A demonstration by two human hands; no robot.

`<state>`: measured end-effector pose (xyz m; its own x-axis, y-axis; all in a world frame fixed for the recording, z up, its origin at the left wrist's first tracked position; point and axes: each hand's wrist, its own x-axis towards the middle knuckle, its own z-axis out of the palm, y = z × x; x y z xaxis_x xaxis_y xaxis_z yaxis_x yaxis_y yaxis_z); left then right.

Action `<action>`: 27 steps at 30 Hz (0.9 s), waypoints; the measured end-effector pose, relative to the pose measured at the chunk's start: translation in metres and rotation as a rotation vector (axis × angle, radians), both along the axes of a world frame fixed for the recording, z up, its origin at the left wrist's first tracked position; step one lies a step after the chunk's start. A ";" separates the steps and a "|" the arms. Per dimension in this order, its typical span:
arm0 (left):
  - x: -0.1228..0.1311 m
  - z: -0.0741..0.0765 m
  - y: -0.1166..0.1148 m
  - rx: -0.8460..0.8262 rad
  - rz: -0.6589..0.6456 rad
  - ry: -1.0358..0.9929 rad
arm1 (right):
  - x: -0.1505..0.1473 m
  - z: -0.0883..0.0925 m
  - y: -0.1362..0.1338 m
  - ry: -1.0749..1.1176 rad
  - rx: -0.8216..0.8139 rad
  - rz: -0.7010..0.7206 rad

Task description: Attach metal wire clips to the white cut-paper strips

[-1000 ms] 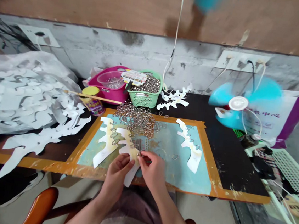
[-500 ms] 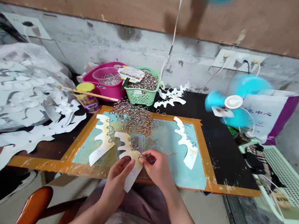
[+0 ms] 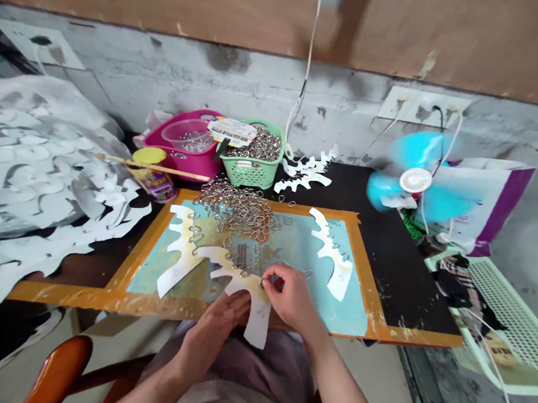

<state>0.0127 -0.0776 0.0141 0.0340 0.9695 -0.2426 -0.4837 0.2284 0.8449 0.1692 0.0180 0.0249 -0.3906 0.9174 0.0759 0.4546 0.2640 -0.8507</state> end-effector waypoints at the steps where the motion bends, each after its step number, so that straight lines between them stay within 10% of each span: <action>1: -0.003 0.005 -0.005 0.025 -0.082 0.103 | 0.003 -0.002 0.001 -0.041 0.037 0.023; 8: -0.014 0.012 0.044 0.631 -0.164 1.144 | 0.013 -0.016 -0.002 -0.182 0.247 0.111; 13: -0.015 -0.005 0.088 0.725 -0.328 1.278 | 0.015 -0.019 -0.004 -0.159 0.256 0.166; 27: -0.015 -0.006 0.080 0.896 -0.378 1.412 | 0.037 -0.013 -0.008 -0.094 0.239 0.272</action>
